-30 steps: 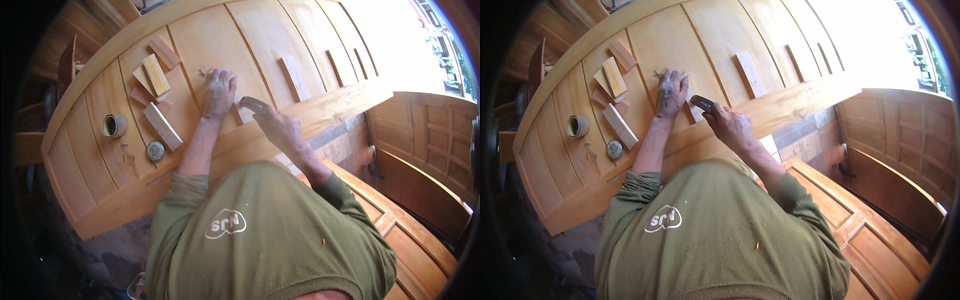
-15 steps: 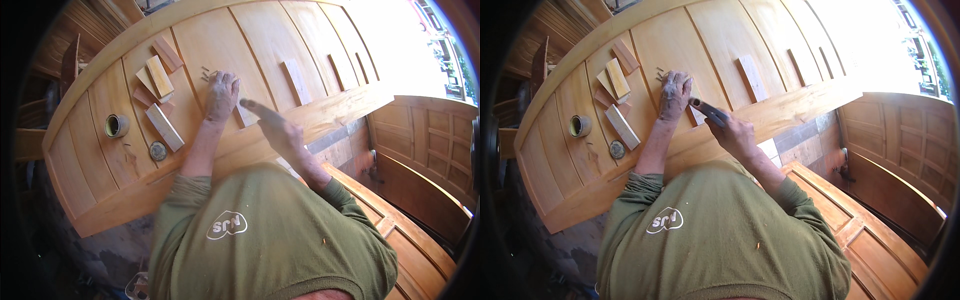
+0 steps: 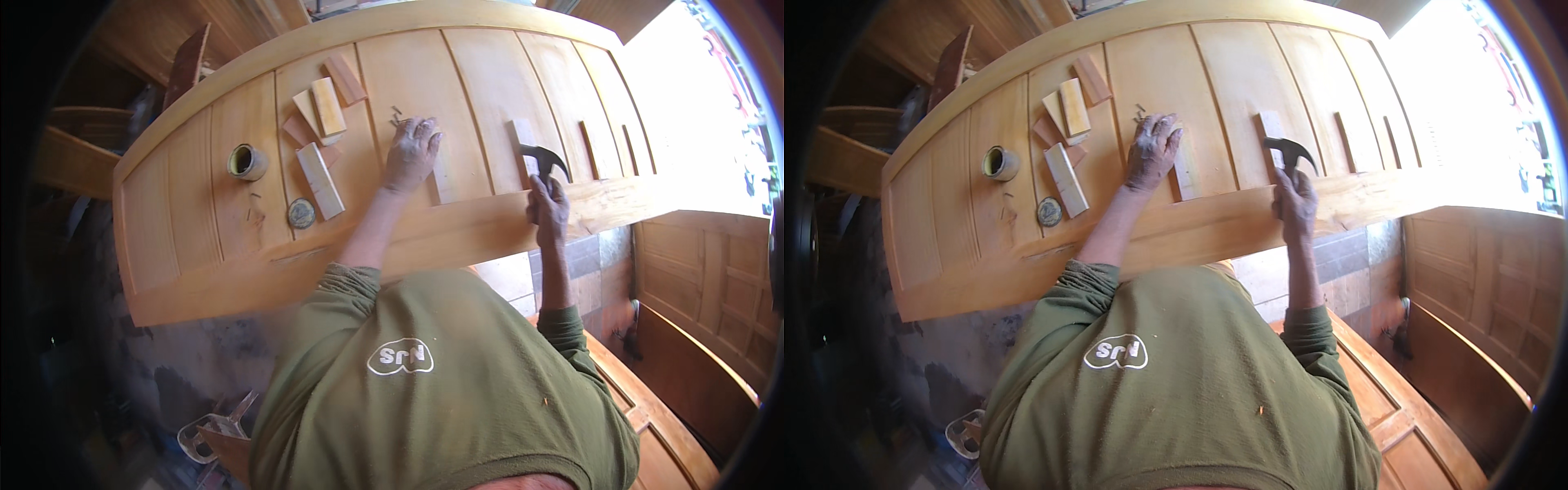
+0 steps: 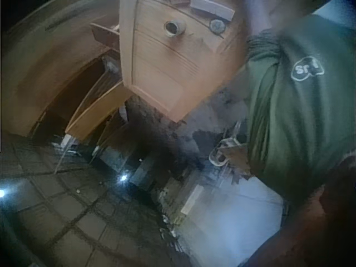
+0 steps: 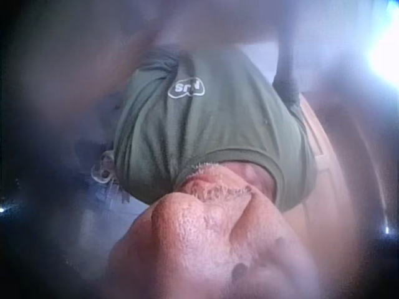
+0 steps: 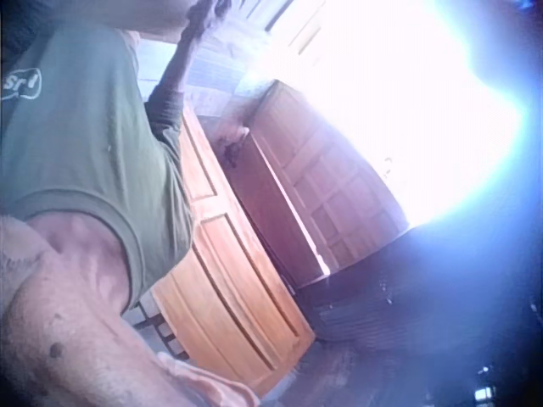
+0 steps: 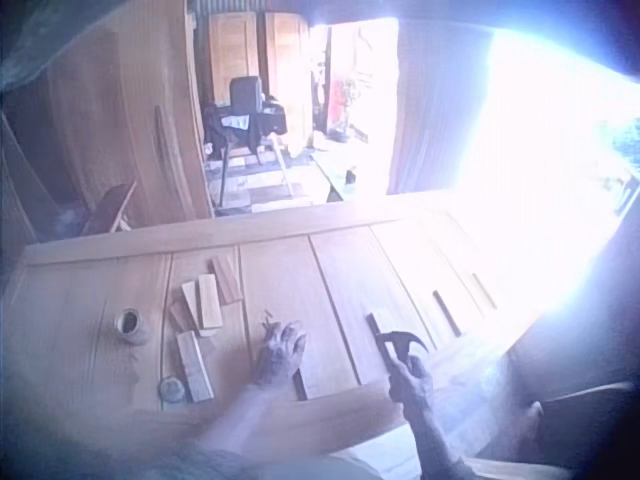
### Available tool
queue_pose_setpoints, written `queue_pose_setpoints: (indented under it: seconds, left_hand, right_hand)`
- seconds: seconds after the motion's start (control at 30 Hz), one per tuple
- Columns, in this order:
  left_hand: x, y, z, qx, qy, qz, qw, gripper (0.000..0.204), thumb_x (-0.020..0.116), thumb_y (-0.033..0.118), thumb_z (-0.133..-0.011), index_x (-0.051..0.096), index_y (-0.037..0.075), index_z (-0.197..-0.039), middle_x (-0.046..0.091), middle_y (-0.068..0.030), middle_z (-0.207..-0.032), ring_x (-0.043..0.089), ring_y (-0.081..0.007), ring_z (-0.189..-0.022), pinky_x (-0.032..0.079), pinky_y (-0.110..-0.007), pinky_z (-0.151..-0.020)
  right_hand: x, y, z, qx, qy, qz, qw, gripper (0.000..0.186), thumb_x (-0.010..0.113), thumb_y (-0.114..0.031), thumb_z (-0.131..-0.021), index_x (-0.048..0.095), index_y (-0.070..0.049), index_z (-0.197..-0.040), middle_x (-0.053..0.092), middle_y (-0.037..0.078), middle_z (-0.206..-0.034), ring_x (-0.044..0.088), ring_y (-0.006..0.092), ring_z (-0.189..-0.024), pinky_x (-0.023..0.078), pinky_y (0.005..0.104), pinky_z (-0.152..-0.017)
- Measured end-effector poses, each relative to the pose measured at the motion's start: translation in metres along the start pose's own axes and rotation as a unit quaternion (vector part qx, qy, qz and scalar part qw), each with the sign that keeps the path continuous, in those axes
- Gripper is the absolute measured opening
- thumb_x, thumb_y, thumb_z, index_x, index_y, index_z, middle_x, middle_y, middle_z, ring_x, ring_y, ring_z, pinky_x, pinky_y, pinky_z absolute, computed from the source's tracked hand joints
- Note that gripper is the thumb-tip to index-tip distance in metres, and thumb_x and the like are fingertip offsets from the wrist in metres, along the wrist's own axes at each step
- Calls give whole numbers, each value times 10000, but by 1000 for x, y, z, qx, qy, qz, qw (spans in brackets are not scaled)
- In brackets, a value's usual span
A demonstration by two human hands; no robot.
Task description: The person nails small wooden blocks onto a large wooden door using a hammer.
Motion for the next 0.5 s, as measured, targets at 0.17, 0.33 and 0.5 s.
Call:
queue_pose_setpoints:
  seconds: [0.17, 0.33, 0.5]
  left_hand:
    - [-43, 35, 44, -45, -39, 25, 998, 285, 713, 171, -985, 697, 70, -1251, 661, -135, -1213, 645, -344, -1115, 557, -444, -994]
    - [-111, 48, 108, -116, -31, -87, 989, 437, 767, 122, -947, 673, 101, -1373, 615, -158, -1328, 591, -358, -1237, 531, -455, -1008]
    - [-153, 29, 121, -187, 7, -176, 966, 531, 768, 162, -960, 611, 103, -1463, 465, -195, -1551, 430, -395, -1442, 448, -500, -1134]
  right_hand:
    - [-25, 8, -5, -27, 9, -28, 999, 180, 774, -238, -1012, 650, -108, -988, 573, -36, -696, 526, 68, -502, 418, 239, -448]
    - [-18, 13, -2, -38, -23, -6, 999, 183, 771, -230, -1020, 642, -108, -977, 562, -38, -693, 509, 59, -509, 392, 234, -467]
    - [-18, 16, -2, -60, -31, -5, 998, 157, 755, -212, -1037, 649, -98, -1017, 556, -51, -693, 499, 39, -519, 378, 225, -475]
Point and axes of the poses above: each hand's wrist, its own z-axis away from the middle knuckle, its own x-axis out of the palm, y = z × x, the point moved 2 cm from there along -z, towards the middle knuckle
